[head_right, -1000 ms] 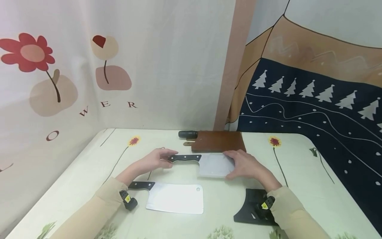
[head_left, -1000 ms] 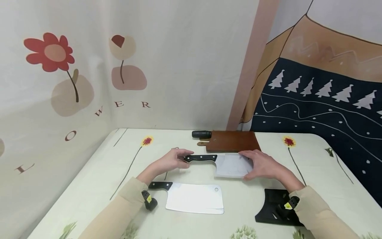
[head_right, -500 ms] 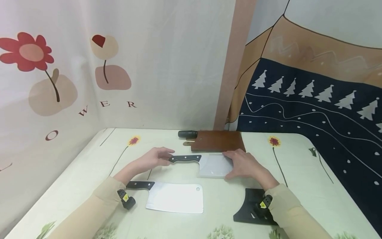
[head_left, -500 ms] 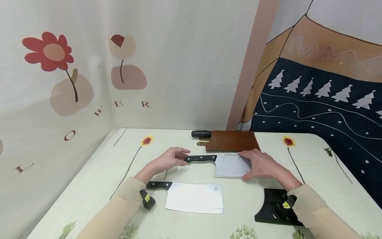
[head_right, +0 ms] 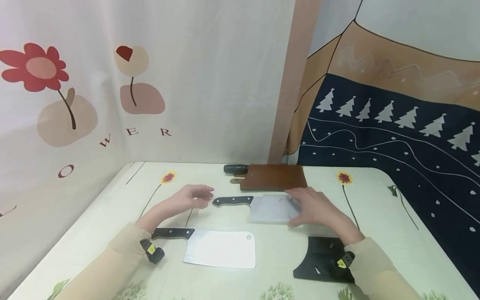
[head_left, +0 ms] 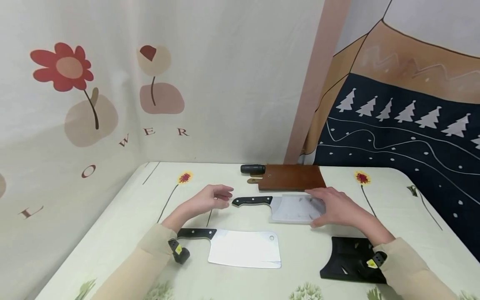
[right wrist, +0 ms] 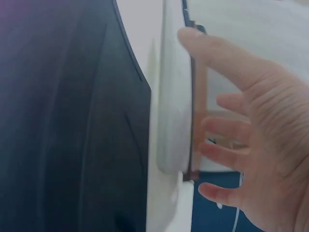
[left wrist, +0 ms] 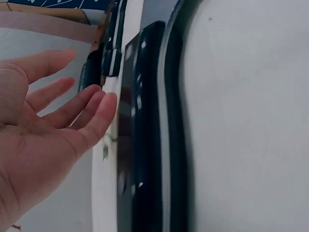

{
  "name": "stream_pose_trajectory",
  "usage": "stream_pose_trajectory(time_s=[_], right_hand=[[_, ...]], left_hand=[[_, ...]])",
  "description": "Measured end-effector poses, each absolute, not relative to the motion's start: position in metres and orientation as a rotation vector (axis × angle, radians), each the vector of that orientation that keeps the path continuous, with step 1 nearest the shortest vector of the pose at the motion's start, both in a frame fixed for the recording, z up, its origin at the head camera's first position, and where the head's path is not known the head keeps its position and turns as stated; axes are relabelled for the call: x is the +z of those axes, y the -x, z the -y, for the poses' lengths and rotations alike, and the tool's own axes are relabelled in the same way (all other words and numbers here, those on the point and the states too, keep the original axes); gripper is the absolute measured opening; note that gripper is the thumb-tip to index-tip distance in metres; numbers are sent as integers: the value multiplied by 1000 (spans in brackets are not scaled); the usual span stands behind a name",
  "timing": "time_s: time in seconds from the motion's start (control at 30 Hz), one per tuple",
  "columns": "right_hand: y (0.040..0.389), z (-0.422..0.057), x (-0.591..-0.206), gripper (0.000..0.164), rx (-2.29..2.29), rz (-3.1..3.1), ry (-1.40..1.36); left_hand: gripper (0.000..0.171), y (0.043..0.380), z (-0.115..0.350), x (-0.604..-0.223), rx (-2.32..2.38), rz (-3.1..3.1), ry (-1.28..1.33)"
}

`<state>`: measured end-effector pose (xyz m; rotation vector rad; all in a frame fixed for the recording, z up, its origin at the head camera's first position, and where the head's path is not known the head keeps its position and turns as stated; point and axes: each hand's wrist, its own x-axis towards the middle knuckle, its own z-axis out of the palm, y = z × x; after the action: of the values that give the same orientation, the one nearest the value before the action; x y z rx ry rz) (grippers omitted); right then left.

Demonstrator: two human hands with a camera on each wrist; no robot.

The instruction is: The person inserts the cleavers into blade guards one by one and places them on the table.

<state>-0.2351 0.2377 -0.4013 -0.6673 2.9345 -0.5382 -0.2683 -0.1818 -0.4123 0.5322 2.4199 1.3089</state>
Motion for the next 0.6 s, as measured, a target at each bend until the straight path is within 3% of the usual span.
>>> stream_pose_trajectory(time_s=[0.6], right_hand=[[175,-299,-396,96,-805,-2792,625]], left_hand=[[54,205,246,-396,1476,-2416,-621]])
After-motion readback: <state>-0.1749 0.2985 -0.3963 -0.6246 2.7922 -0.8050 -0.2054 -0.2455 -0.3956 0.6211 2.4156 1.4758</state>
